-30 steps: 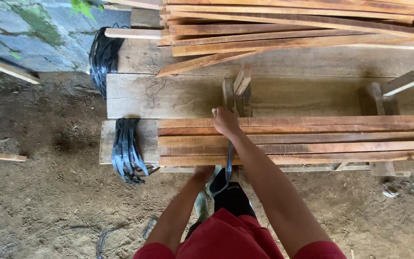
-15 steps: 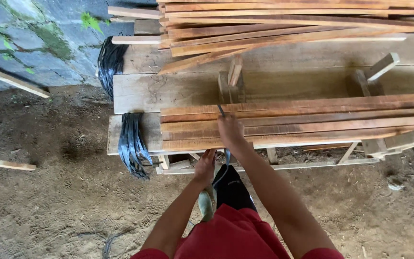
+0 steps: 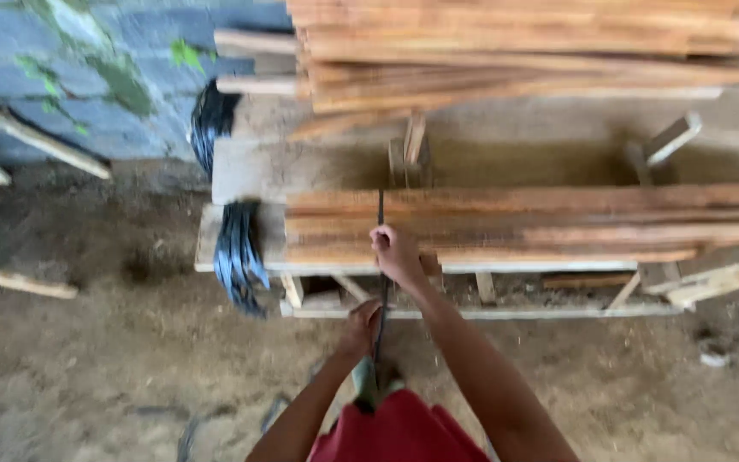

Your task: Bundling several thin wooden slats together using plastic ties.

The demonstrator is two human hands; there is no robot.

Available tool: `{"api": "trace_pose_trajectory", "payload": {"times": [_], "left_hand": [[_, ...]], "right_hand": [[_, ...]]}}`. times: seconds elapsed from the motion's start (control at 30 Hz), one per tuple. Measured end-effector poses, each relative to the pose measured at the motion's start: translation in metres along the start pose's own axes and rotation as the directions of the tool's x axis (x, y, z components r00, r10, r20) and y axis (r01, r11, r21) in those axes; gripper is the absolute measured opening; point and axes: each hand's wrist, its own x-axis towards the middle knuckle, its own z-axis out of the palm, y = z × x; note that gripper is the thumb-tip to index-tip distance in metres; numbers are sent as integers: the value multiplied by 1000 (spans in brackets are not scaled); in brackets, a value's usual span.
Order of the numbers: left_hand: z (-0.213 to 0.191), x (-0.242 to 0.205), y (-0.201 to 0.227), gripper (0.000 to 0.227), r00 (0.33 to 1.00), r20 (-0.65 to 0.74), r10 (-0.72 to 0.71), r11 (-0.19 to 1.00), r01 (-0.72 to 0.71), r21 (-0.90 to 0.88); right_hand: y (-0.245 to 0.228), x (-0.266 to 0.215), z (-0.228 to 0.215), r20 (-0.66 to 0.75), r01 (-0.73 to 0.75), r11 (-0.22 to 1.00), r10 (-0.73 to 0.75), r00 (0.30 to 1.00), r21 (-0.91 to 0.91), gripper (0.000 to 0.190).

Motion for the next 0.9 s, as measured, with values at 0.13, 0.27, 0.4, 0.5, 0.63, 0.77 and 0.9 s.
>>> {"api": "trace_pose_trajectory", "payload": {"times": [0.13,0.27,0.4,0.5,0.63,0.77,0.9], "left_hand": [[-8,-29,35,27,956,0,292,896,-274,349],[-17,-18,30,11,980,-118,160,950,-121,286],[-28,-17,61,30,984,-6,178,984,-178,-13],[-32,-24,76,33,981,-36,189,981,-190,-33],[-38,-19,100,52,956,29,290,957,-290,-5],[-53,9,87,68,907,220,358,904,-396,162],[-68,28,113,40,840,259,477,749,-543,379]], "right_hand": [[9,-33,1,101,-103,949,76,992,297,31],[5,-45,1,-5,-28,911,32,999,411,22],[-2,-61,-7,-51,-30,843,68,996,538,33],[-18,-65,-19,-27,50,886,-43,999,460,27],[-53,-80,-44,43,-14,827,-13,999,562,27],[-77,-70,-66,45,30,838,-65,997,545,28],[-73,-34,-71,-3,197,853,-223,975,484,22]]}}
